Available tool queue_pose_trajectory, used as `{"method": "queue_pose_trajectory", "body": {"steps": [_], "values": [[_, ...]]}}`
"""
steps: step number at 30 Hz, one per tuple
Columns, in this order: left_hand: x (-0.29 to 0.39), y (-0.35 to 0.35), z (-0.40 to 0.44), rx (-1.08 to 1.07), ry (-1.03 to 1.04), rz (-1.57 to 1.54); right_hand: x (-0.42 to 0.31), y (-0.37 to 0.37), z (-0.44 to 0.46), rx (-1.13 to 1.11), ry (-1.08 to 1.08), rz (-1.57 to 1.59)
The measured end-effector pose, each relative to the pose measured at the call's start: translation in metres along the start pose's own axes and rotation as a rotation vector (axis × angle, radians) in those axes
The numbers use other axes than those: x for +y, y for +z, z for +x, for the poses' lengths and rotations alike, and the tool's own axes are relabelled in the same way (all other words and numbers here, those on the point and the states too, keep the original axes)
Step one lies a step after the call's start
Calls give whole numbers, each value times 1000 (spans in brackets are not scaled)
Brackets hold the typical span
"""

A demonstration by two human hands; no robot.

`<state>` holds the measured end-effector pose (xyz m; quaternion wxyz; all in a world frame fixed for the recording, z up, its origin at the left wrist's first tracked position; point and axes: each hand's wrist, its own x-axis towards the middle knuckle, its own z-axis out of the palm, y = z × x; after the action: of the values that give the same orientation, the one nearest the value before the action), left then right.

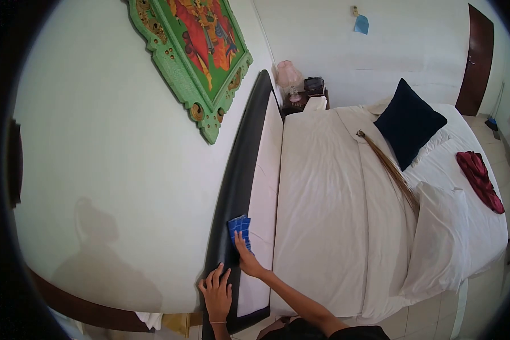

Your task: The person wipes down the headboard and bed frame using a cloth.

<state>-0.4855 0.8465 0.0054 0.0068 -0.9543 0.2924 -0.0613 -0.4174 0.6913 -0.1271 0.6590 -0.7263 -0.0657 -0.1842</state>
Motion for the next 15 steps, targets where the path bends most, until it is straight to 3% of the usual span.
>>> {"method": "queue_pose_trajectory", "body": {"steps": [2,7,15], "values": [[1,0,0,2,-2,-10,-24,-5,8,7,-115,-117],[-1,0,1,20,0,-28,-13,-19,60,19,-168,-253],[-5,1,0,34,17,-90,37,-38,97,112,41,-102]]}}
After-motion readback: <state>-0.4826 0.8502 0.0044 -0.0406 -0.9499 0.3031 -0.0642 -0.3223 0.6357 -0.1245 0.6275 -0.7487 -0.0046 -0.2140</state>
